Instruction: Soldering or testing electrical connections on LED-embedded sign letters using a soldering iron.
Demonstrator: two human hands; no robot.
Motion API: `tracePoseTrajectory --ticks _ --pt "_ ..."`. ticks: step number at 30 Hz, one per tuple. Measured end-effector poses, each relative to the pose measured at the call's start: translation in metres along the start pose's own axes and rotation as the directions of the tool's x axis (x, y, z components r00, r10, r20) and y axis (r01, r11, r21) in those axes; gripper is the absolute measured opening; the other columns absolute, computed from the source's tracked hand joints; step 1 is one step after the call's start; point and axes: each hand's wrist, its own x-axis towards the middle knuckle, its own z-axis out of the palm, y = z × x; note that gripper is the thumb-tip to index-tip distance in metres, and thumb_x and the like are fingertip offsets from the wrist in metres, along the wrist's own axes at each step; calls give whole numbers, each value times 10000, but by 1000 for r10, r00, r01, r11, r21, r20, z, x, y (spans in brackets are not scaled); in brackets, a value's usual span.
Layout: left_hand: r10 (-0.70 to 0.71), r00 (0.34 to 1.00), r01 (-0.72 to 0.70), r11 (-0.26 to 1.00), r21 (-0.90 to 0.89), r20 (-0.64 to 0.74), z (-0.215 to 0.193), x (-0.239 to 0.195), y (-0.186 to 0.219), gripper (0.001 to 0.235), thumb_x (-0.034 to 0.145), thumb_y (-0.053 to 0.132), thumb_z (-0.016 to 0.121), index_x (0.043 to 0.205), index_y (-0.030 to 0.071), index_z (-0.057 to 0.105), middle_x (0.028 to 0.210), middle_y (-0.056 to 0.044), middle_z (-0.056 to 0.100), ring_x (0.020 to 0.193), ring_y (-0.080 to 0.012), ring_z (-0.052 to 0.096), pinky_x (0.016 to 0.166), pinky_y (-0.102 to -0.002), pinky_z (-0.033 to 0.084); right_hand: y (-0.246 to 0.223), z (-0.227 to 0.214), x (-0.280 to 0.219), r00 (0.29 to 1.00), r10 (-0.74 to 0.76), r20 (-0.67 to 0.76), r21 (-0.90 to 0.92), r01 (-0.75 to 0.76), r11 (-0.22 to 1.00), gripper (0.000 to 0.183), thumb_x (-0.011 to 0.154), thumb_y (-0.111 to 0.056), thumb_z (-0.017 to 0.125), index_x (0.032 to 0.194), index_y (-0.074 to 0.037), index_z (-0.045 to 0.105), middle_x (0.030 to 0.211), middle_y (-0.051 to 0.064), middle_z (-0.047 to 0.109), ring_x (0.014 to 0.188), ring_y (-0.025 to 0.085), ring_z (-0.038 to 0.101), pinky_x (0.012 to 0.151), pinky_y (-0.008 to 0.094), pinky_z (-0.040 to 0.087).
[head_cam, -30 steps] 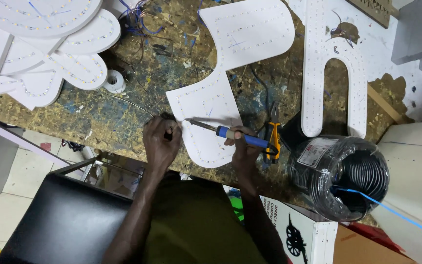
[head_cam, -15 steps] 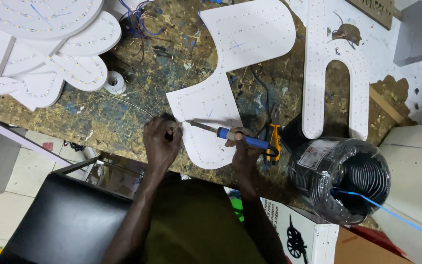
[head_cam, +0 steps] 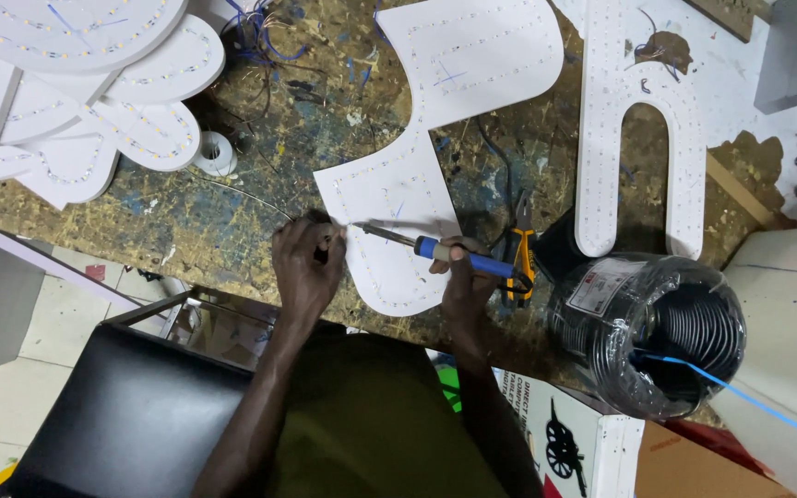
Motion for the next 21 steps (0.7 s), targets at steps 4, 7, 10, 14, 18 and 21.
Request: tracePoseTrajectory --ticks 4,7,10,14,18,21 --pt "-11 1000 12 1000 -17 10 0 -1 -1 92 1038 138 828 986 146 753 808 -10 550 833 -305 663 906 -491 498 -1 0 -2 1000 0 -10 17 0 1000 248 1137 -162 633 1079 42 762 654 143 729 581 233 741 668 367 632" --pt "-3 1000 3 1000 -9 3 1 0 -3 104 1023 138 841 964 143 755 803 -15 557 832 -308 663 915 -497 495 -2 1 -1 1000 -10 -13 -1 10 1000 241 1128 -151 630 1079 48 759 639 138 717 569 235 732 654 354 625" --pt "21 1000 -21 1000 9 -2 2 -2 -6 123 1042 171 827 953 159 744 799 -9 548 834 -307 661 923 -502 497 0 0 -2 1000 23 -15 34 -22 999 256 1129 -164 629 1072 44 768 634 144 714 566 231 727 661 354 619" --pt "-10 1000 10 1000 10 26 0 -2 -3 107 1034 146 817 963 161 739 803 -2 535 845 -301 651 934 -504 487 1 -2 -5 999 22 -33 41 -20 999 264 1123 -172 649 1061 54 770 621 141 713 557 221 728 652 342 610" --pt "-14 999 13 1000 17 49 0 -3 -2 161 1058 142 785 931 147 686 814 -6 506 845 -308 637 915 -507 477 -2 -2 -4 999 45 -29 19 -45 999 291 1122 -198 646 1059 58 771 620 141 715 565 217 735 650 330 605" --pt "-19 998 19 1000 -11 64 -3 1 7 95 1091 111 741 1005 136 706 836 -23 528 867 -305 637 919 -490 466 4 -1 -3 999 6 -33 43 -5 999 265 1112 -173 656 1067 63 768 613 137 707 546 224 726 647 334 611"
